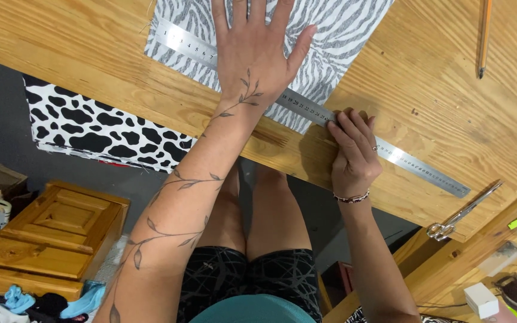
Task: Measuring and cutting zebra-patterned fabric on a wooden workbench using a metal ruler and scissors.
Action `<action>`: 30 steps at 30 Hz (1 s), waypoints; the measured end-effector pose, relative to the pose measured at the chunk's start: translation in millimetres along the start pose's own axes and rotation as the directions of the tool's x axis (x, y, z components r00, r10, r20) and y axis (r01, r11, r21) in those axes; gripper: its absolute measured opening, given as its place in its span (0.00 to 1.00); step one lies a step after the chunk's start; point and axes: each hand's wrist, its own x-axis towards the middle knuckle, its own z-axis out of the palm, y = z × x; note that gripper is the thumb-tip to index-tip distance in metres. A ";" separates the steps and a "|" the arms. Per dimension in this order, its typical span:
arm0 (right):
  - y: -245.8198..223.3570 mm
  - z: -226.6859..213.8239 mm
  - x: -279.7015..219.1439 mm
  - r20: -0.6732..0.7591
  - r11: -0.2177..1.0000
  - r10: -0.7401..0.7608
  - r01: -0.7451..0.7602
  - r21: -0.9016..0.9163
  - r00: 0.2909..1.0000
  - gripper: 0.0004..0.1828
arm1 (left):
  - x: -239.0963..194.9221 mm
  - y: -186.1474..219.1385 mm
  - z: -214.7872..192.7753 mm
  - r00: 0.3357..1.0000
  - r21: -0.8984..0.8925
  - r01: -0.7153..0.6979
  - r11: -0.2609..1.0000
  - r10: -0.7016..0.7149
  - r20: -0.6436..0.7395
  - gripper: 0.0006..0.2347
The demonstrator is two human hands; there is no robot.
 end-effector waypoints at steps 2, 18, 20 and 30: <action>-0.5 -0.4 0.1 0.004 1.000 0.004 -0.004 0.002 1.000 0.12 | 0.2 0.2 -3.0 1.000 0.005 0.006 1.000 -0.006 0.029 0.25; -46.7 20.9 21.1 0.169 0.994 -0.088 0.098 -0.048 0.982 0.17 | 15.9 -10.0 -64.3 0.867 -0.122 0.079 0.989 -0.008 0.498 0.28; -48.8 26.0 21.4 0.179 0.992 -0.096 0.110 -0.067 0.979 0.18 | 21.8 -17.7 -84.3 0.815 -0.147 0.100 0.984 0.003 0.579 0.27; -53.0 34.4 21.3 0.154 0.992 -0.059 0.075 -0.099 0.986 0.18 | 3.9 -19.7 -43.8 0.961 -0.103 0.024 0.994 0.006 0.278 0.27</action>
